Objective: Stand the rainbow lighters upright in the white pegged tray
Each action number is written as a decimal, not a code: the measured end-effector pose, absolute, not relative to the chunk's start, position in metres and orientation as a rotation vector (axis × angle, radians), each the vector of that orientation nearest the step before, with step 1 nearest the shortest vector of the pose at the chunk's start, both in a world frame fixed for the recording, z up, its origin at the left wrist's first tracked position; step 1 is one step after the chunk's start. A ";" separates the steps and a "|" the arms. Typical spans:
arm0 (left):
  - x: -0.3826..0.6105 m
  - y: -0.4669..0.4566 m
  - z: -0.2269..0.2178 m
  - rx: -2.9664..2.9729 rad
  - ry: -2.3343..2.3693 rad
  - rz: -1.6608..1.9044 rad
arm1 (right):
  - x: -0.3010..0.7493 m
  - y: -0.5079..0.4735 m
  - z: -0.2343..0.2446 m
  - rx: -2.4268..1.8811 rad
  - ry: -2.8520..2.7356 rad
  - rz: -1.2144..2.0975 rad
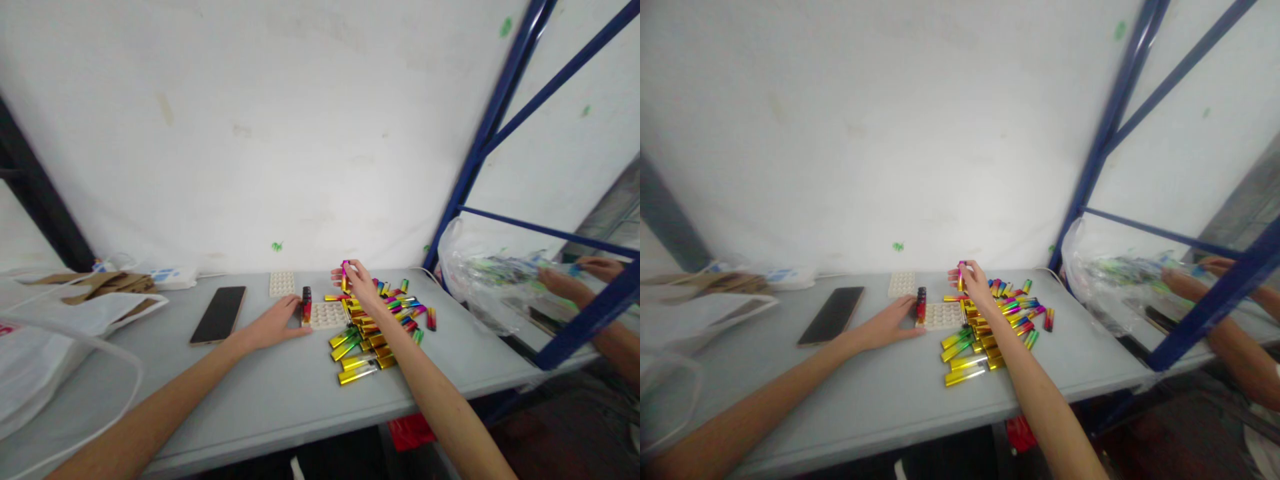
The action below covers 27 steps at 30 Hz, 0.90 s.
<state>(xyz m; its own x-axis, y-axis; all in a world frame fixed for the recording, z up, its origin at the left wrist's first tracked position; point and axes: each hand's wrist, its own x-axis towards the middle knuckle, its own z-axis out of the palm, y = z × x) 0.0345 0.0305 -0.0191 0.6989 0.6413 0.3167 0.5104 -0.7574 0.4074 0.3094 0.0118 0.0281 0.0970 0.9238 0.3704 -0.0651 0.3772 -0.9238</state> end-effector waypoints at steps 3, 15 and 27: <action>0.034 0.031 -0.021 2.621 0.912 0.655 | 0.297 0.007 0.027 -0.812 -1.187 1.012; 0.033 0.032 -0.022 2.607 0.891 0.678 | 0.277 -0.001 0.021 -1.186 -1.173 1.026; 0.033 0.028 -0.019 2.589 0.855 0.709 | 0.285 -0.009 0.024 -1.112 -1.654 0.642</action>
